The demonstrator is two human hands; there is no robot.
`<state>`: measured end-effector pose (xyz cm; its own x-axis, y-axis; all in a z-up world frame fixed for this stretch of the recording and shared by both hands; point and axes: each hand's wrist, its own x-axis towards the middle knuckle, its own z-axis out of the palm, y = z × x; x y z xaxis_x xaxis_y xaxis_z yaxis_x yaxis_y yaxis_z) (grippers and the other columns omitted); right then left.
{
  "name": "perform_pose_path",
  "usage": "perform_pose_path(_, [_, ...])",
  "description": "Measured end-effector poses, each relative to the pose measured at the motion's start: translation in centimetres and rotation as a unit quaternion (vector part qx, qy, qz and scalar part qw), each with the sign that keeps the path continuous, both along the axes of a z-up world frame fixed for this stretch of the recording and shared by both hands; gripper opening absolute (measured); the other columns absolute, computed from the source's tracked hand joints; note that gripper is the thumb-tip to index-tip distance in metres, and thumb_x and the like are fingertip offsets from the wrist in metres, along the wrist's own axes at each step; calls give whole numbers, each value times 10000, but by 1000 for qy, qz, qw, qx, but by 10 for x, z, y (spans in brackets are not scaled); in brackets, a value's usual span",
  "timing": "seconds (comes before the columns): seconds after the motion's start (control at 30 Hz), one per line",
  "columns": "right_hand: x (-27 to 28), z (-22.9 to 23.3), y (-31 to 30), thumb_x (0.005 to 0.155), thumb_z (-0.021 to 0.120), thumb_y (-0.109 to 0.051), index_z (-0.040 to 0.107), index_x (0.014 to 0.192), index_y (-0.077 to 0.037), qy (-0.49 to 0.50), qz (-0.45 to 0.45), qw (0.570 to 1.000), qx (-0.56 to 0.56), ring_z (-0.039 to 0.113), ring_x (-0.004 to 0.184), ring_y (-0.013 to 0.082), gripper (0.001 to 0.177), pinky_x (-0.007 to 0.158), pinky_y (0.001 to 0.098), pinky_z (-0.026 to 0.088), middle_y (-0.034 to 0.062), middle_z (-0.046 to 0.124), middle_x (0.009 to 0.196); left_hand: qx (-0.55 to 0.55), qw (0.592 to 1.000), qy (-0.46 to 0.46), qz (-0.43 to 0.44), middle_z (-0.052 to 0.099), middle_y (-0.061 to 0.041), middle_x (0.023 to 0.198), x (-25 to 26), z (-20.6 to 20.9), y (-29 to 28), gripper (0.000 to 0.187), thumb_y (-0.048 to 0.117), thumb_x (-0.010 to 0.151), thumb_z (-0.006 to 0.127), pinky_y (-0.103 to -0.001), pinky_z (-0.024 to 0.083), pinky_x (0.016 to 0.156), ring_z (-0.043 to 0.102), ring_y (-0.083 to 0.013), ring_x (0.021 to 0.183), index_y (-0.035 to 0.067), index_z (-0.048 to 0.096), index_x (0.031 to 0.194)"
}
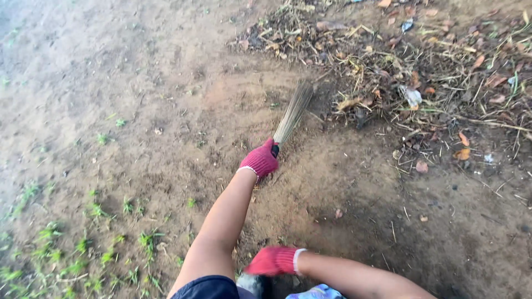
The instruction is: Sweeping dry leaves and debris into a pile on the ground using a hand-held broom.
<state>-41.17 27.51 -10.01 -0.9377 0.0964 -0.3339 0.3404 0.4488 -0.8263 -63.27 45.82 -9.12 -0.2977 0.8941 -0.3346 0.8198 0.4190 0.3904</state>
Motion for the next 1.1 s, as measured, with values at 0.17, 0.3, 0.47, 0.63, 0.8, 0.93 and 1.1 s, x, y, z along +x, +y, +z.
perform_pose_path(0.17, [-16,-65,-71,1077,632,-529,709,1193,-74,-159,94,858,-479,550,857,236,476,755,431,480,107,646,961,-26,994,-74,70,727,-232,1017,70,123,-18,831,167,744,711,-475,579,742,734,-400,862,208,411,1517])
perform_pose_path(0.3, [38,-31,9,992,569,-561,744,1131,-116,-207,253,882,-340,695,1004,253,498,895,401,517,117,745,1079,-4,983,-107,146,746,-206,1003,92,56,-3,795,155,717,749,-459,592,714,749,-364,833,167,459,1458])
perform_pose_path(0.47, [118,-140,192,737,647,-277,630,1194,-71,11,-160,911,379,590,1186,339,502,1031,475,465,159,640,1272,-50,983,-169,55,722,-219,979,222,50,17,950,137,760,735,-435,581,769,720,-329,850,200,253,1576])
perform_pose_path(0.63, [213,-21,318,853,639,-617,451,1491,-188,-217,-235,830,457,386,1391,430,792,1093,668,285,178,389,1571,-95,994,-44,-30,730,-219,1066,246,175,34,947,123,773,660,-487,574,849,734,-381,947,335,272,1610])
perform_pose_path(0.8, [288,-31,372,863,641,-629,406,1542,-262,-308,-330,830,327,314,1450,444,807,1119,715,223,130,275,1645,-67,994,80,-42,691,-183,1193,183,214,48,945,74,685,773,-478,558,871,695,-354,1025,243,392,1534])
perform_pose_path(0.93, [287,-12,378,831,659,-658,393,1540,-309,-263,-332,851,310,284,1475,443,833,1133,719,207,100,269,1635,-119,977,-19,178,739,-194,1065,151,231,75,914,127,797,725,-435,565,657,693,-305,762,267,336,1612])
perform_pose_path(1.1, [278,-16,369,785,698,-691,397,1540,-275,-279,-313,850,318,310,1448,454,913,1110,695,271,118,276,1625,-89,969,-84,215,734,-136,953,148,103,119,531,231,816,802,-381,615,681,721,-239,777,77,603,1284])
